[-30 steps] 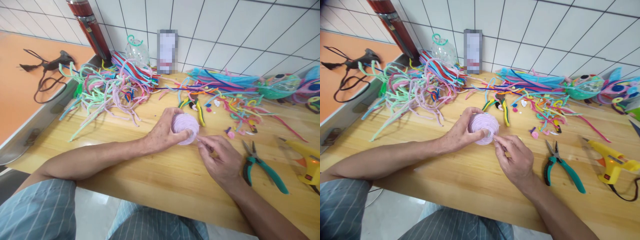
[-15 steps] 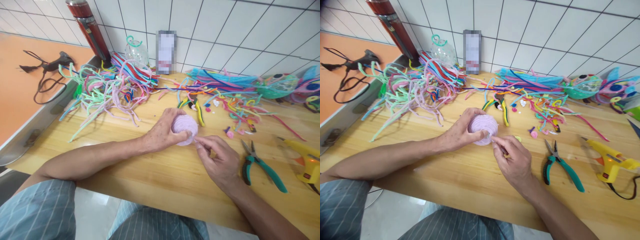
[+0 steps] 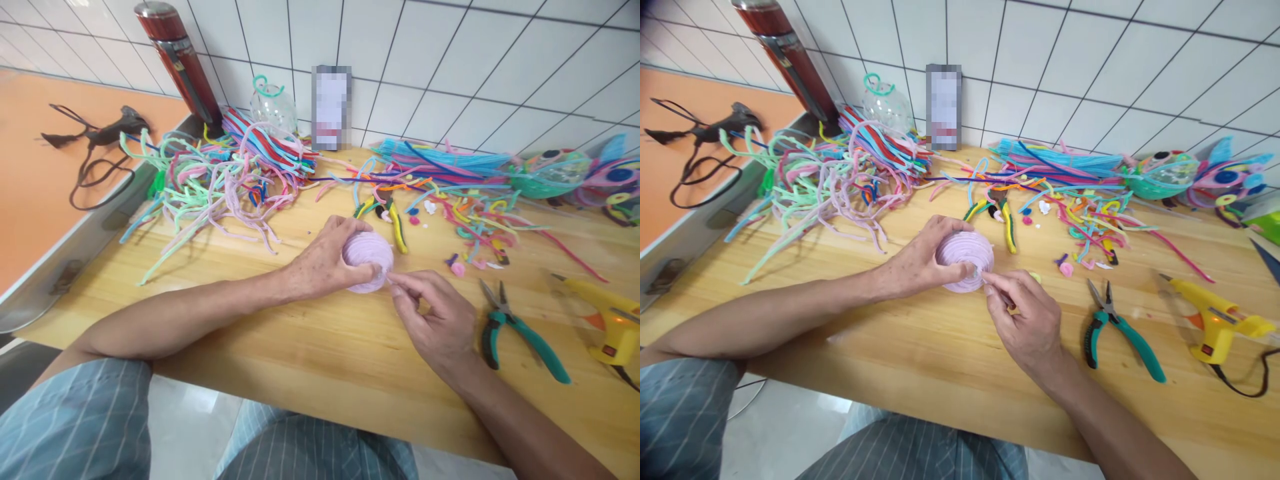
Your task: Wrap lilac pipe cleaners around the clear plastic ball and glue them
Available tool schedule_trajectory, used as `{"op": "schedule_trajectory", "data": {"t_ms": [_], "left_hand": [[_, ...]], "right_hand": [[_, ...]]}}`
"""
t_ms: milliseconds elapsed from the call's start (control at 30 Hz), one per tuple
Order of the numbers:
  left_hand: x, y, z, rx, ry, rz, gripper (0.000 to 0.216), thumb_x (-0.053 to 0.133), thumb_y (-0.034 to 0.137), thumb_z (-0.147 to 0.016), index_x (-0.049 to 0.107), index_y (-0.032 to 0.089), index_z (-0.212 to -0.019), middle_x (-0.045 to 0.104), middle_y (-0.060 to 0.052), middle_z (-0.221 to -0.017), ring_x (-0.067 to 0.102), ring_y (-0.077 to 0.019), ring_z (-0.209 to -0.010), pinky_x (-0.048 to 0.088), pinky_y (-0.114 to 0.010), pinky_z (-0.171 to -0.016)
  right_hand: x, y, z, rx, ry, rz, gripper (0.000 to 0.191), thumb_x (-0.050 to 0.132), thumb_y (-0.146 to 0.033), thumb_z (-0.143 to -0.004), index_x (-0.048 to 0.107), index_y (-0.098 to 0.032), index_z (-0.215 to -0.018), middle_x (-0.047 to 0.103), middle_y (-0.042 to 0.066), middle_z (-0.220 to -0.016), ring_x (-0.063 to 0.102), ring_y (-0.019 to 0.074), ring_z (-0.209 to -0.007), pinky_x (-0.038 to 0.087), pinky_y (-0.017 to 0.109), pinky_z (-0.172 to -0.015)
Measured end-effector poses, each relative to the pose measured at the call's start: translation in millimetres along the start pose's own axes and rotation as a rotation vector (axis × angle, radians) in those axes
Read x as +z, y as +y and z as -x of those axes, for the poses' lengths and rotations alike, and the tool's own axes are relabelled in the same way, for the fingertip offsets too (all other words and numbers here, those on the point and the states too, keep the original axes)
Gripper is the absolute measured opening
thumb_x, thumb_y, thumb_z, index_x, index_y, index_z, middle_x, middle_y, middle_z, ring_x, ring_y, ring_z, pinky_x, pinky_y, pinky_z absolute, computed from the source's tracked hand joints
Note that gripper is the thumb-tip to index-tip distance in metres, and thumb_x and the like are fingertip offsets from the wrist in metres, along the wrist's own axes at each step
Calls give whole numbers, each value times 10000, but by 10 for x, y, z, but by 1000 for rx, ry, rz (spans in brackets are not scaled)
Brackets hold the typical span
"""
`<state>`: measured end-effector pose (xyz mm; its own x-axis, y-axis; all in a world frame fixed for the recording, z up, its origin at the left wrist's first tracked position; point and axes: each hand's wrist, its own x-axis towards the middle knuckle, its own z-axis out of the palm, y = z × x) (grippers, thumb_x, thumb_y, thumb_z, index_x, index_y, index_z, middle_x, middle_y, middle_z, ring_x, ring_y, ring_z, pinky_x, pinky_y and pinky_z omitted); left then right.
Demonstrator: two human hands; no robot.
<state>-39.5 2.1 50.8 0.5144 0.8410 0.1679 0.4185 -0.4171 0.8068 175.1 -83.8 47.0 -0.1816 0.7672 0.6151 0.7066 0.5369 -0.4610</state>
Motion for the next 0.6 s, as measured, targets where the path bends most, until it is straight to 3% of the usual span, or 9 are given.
{"op": "schedule_trajectory", "data": {"t_ms": [300, 433, 600], "left_hand": [[122, -4, 40, -17, 99, 131, 625, 794, 466, -808, 520, 183, -1293, 592, -143, -1317, 581, -307, -1270, 502, -508, -1138], [127, -8, 53, -56, 64, 182, 631, 796, 492, -823, 487, 205, -1292, 594, -132, -1322, 613, -288, -1217, 545, -489, -1083], [102, -50, 38, 69, 49, 79, 677, 789, 460, -834, 488, 201, -1383, 588, -152, -1408, 554, -319, -1359, 479, -526, -1192]], "right_hand": [[2, 22, 28, -15, 11, 17, 256, 673, -80, -944, 770, -254, -1105, 756, -9, -837, 645, 98, -614, 518, 246, -583], [0, 23, 33, -17, 6, 35, 256, 677, -80, -949, 761, -256, -1115, 759, -6, -859, 649, 97, -625, 524, 247, -598], [1, 14, 30, -39, 21, 35, 273, 678, -63, -938, 760, -255, -1113, 755, -5, -863, 643, 93, -623, 521, 238, -591]]}}
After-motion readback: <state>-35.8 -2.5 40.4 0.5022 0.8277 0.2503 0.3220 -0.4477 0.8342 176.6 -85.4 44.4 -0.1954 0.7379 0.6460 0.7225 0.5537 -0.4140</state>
